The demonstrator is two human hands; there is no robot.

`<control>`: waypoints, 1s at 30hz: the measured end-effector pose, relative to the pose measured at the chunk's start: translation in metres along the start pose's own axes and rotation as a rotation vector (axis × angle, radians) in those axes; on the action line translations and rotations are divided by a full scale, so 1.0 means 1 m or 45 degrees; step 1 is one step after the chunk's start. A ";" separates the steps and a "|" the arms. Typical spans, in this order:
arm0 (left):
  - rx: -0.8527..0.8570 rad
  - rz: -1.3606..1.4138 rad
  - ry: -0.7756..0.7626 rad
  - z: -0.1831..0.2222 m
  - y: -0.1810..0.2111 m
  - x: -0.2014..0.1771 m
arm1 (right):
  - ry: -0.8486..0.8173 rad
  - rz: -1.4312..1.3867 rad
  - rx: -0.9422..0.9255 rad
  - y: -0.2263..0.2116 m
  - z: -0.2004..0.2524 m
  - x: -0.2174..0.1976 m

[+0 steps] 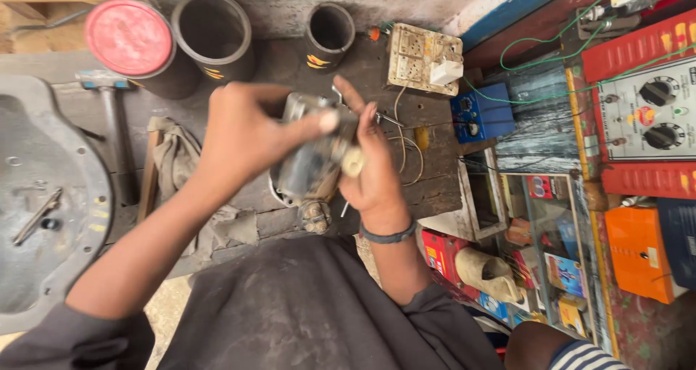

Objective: Disassembling and inspecting a mechanical component, such as a starter motor, using various wrenches and pliers on a workbench.

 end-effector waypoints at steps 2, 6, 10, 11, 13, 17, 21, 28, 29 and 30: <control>-0.002 -0.032 -0.009 -0.016 -0.006 0.003 | 0.010 -0.179 0.132 -0.001 -0.003 0.000; -0.043 -0.116 -0.097 -0.032 0.012 -0.001 | 0.118 -0.247 0.352 0.014 0.006 -0.016; -0.461 -0.314 -0.531 -0.042 0.023 -0.003 | 0.175 -0.531 0.524 0.027 0.015 -0.012; -0.557 -0.365 -0.655 -0.043 0.022 -0.001 | 0.206 -0.644 0.558 0.030 0.020 -0.010; -0.574 -0.425 -0.723 -0.047 0.021 0.000 | 0.219 -0.675 0.559 0.035 0.024 -0.007; -0.516 -0.636 -0.953 -0.056 0.018 0.000 | 0.213 -0.851 0.566 0.051 0.035 -0.021; -0.449 -0.711 -1.029 -0.053 0.007 -0.005 | 0.208 -1.016 0.598 0.048 0.034 -0.011; -0.173 -0.394 -0.811 -0.018 -0.032 -0.011 | 0.083 -1.235 0.669 0.036 0.036 0.004; -0.104 -0.200 -0.730 -0.011 -0.042 -0.009 | 0.124 -1.241 0.660 0.035 0.037 0.006; -0.107 -0.200 -0.729 -0.003 -0.045 -0.009 | 0.126 -1.242 0.663 0.035 0.037 0.008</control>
Point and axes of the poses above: each hand's wrist, its own z-axis away from the middle knuckle, its own x-axis out of the palm, y = z × x, the point moved 1 cm from there along -z, towards the middle knuckle, and after that the axes turned 6 degrees about -x, right-handed, at the moved point
